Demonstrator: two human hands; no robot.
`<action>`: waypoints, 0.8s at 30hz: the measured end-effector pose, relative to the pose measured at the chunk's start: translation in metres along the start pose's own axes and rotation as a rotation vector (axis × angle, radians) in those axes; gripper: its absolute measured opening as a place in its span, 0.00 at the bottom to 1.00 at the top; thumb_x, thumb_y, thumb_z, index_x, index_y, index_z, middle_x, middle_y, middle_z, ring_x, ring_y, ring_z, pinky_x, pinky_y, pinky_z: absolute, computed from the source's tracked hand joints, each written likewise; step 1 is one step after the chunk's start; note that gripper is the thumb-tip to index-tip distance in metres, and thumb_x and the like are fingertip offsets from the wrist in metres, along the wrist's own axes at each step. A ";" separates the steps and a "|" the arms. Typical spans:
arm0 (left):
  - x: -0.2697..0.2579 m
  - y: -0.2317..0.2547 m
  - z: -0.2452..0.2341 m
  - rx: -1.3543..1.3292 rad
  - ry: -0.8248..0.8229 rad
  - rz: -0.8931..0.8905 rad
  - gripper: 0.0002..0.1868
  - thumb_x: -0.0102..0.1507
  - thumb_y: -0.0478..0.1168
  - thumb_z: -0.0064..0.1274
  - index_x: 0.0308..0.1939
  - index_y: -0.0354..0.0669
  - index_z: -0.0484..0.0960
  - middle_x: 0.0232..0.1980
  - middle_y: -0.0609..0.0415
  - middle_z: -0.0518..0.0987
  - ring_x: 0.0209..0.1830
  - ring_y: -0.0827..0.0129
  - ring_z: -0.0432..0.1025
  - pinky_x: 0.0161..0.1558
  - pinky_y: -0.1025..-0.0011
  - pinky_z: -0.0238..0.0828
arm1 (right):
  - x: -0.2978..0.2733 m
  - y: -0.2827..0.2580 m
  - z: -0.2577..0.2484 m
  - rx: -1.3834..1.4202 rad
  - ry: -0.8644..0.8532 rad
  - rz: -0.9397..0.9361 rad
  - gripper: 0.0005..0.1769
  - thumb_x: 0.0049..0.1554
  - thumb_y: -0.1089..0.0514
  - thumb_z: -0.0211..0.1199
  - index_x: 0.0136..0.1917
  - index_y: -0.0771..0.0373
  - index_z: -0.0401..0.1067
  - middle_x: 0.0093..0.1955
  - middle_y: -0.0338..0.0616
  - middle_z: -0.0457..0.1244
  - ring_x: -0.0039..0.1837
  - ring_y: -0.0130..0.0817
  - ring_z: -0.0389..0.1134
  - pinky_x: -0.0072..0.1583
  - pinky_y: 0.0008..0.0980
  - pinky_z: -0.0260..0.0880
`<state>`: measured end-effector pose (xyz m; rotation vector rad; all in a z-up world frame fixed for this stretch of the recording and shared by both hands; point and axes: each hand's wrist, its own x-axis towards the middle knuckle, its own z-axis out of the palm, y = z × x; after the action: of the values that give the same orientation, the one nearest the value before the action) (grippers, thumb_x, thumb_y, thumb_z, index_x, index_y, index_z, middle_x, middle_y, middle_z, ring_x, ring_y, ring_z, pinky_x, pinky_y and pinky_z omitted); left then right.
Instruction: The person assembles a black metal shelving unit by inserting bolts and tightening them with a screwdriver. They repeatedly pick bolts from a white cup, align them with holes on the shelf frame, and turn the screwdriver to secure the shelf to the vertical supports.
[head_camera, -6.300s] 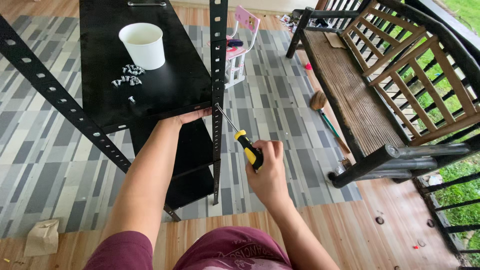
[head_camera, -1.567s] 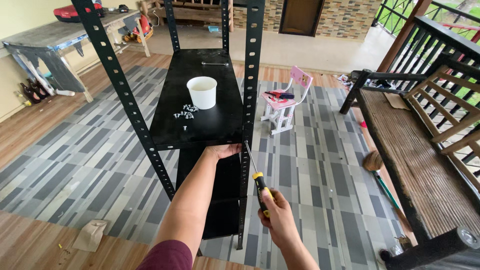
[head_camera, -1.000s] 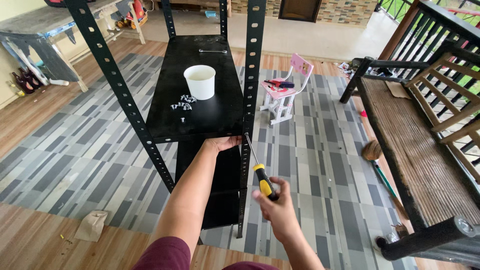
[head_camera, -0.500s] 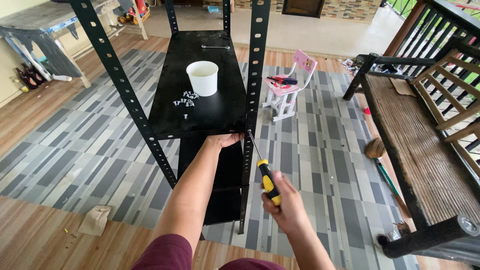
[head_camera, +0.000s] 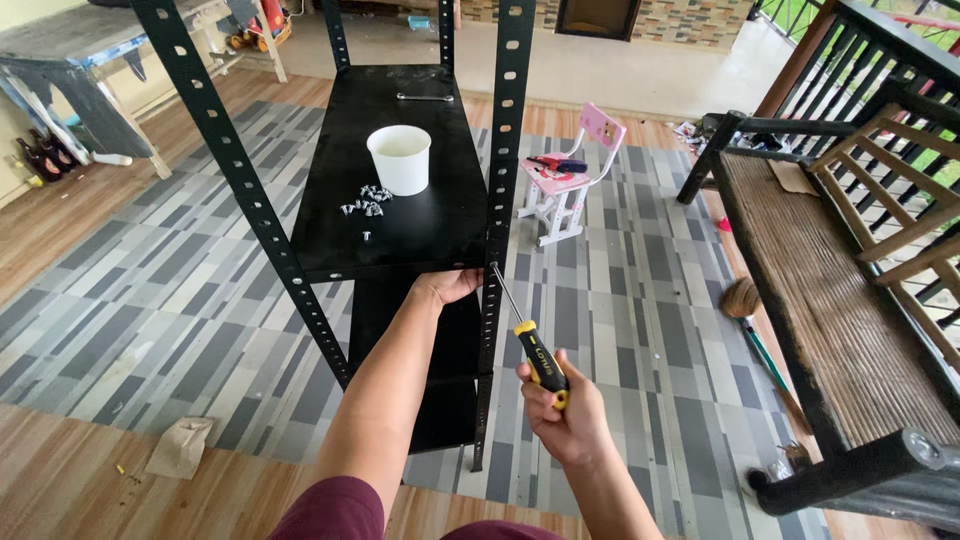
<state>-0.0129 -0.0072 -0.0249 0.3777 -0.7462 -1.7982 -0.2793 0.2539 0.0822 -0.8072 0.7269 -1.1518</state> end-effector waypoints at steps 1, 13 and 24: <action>0.000 0.001 0.002 -0.016 0.002 0.005 0.03 0.68 0.34 0.54 0.43 0.40 0.82 0.43 0.54 0.83 0.42 0.69 0.77 0.47 0.68 0.79 | -0.001 0.000 0.003 -0.043 0.006 -0.032 0.25 0.60 0.57 0.62 0.67 0.62 0.57 0.40 0.51 0.60 0.30 0.29 0.57 0.29 0.27 0.56; -0.007 0.007 0.010 0.025 0.046 -0.048 0.04 0.67 0.34 0.54 0.43 0.38 0.82 0.43 0.53 0.84 0.42 0.68 0.77 0.49 0.66 0.80 | -0.016 0.007 0.029 -0.917 0.179 -0.484 0.21 0.61 0.53 0.62 0.65 0.57 0.64 0.47 0.50 0.61 0.34 0.36 0.68 0.32 0.31 0.67; -0.010 0.005 0.014 0.021 0.011 0.003 0.01 0.67 0.33 0.56 0.42 0.39 0.82 0.42 0.53 0.84 0.41 0.68 0.77 0.47 0.67 0.79 | -0.015 -0.011 0.025 -0.619 0.080 -0.273 0.23 0.63 0.56 0.56 0.70 0.59 0.60 0.41 0.50 0.62 0.28 0.26 0.60 0.27 0.22 0.57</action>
<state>-0.0136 0.0058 -0.0119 0.4001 -0.7581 -1.7852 -0.2676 0.2704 0.1060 -1.4180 1.0879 -1.2184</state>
